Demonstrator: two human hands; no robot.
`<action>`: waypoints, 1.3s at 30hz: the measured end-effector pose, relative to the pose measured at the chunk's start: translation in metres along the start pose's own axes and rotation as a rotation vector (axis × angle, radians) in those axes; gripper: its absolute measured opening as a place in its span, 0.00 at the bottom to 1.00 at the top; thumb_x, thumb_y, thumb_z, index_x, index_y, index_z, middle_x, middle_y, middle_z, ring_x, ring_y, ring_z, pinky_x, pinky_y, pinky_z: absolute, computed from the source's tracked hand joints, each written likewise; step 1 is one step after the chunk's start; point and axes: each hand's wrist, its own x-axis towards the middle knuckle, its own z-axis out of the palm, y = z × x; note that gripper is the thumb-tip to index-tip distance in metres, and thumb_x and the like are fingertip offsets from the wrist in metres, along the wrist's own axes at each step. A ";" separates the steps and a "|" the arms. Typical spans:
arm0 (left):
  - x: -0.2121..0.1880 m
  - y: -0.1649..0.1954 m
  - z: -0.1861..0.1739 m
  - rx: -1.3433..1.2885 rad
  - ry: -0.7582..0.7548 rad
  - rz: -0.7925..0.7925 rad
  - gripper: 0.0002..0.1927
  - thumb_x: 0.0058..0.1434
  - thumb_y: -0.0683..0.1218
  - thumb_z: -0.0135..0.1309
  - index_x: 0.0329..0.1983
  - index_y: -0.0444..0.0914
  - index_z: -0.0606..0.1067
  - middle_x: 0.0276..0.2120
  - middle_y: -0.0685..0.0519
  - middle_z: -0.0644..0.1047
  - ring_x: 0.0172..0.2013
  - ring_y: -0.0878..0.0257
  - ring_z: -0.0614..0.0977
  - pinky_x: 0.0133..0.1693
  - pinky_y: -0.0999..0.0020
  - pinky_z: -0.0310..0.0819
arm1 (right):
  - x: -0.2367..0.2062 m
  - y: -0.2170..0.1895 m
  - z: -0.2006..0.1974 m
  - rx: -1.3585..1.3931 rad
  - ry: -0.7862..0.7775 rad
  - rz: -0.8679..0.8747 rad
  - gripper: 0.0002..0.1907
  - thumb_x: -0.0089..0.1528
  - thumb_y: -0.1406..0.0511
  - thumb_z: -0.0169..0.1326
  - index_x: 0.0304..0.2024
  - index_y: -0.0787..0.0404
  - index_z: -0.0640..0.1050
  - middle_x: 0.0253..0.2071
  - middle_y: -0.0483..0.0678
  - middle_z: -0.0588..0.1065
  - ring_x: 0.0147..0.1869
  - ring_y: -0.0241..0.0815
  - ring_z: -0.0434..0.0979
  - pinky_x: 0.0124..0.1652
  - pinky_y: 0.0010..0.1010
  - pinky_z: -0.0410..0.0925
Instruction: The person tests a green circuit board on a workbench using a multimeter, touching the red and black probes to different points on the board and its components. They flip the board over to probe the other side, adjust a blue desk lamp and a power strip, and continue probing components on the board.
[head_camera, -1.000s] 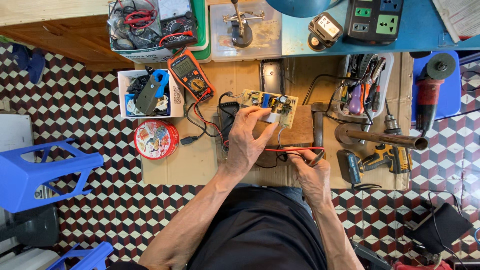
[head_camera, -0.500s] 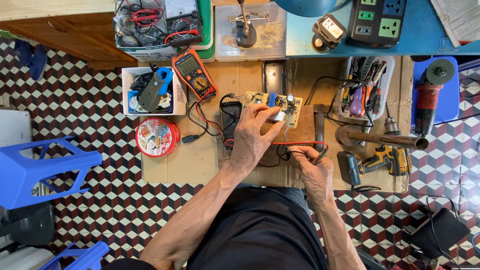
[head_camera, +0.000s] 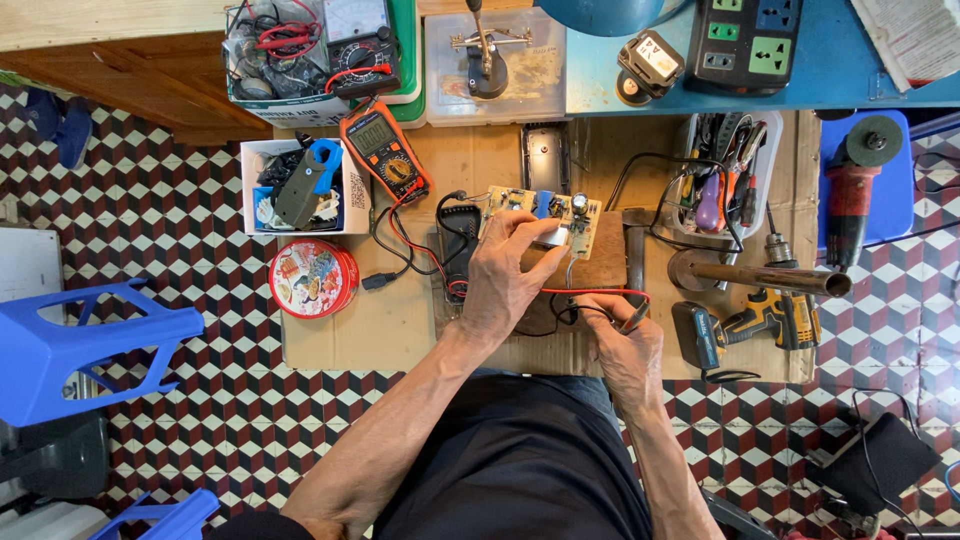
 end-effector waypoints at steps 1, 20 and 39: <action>0.000 0.000 0.000 -0.005 0.000 -0.003 0.16 0.59 0.43 0.66 0.50 0.39 0.79 0.44 0.51 0.75 0.47 0.57 0.79 0.50 0.63 0.77 | -0.003 -0.005 0.002 -0.062 0.030 -0.050 0.09 0.66 0.68 0.58 0.47 0.64 0.84 0.31 0.43 0.77 0.25 0.29 0.66 0.26 0.22 0.61; 0.012 -0.011 -0.009 -0.120 0.052 0.081 0.18 0.57 0.44 0.66 0.50 0.40 0.77 0.47 0.50 0.76 0.51 0.56 0.80 0.55 0.61 0.75 | -0.007 0.019 -0.027 -1.203 -0.537 -0.229 0.20 0.55 0.63 0.59 0.51 0.49 0.80 0.36 0.55 0.82 0.41 0.57 0.82 0.41 0.46 0.73; -0.042 -0.053 0.005 -1.969 0.112 -0.790 0.17 0.66 0.41 0.58 0.58 0.32 0.73 0.55 0.48 0.76 0.57 0.58 0.78 0.65 0.64 0.70 | -0.025 0.025 -0.013 -1.234 -0.585 -0.348 0.21 0.52 0.67 0.57 0.49 0.55 0.76 0.35 0.54 0.80 0.40 0.59 0.80 0.37 0.49 0.71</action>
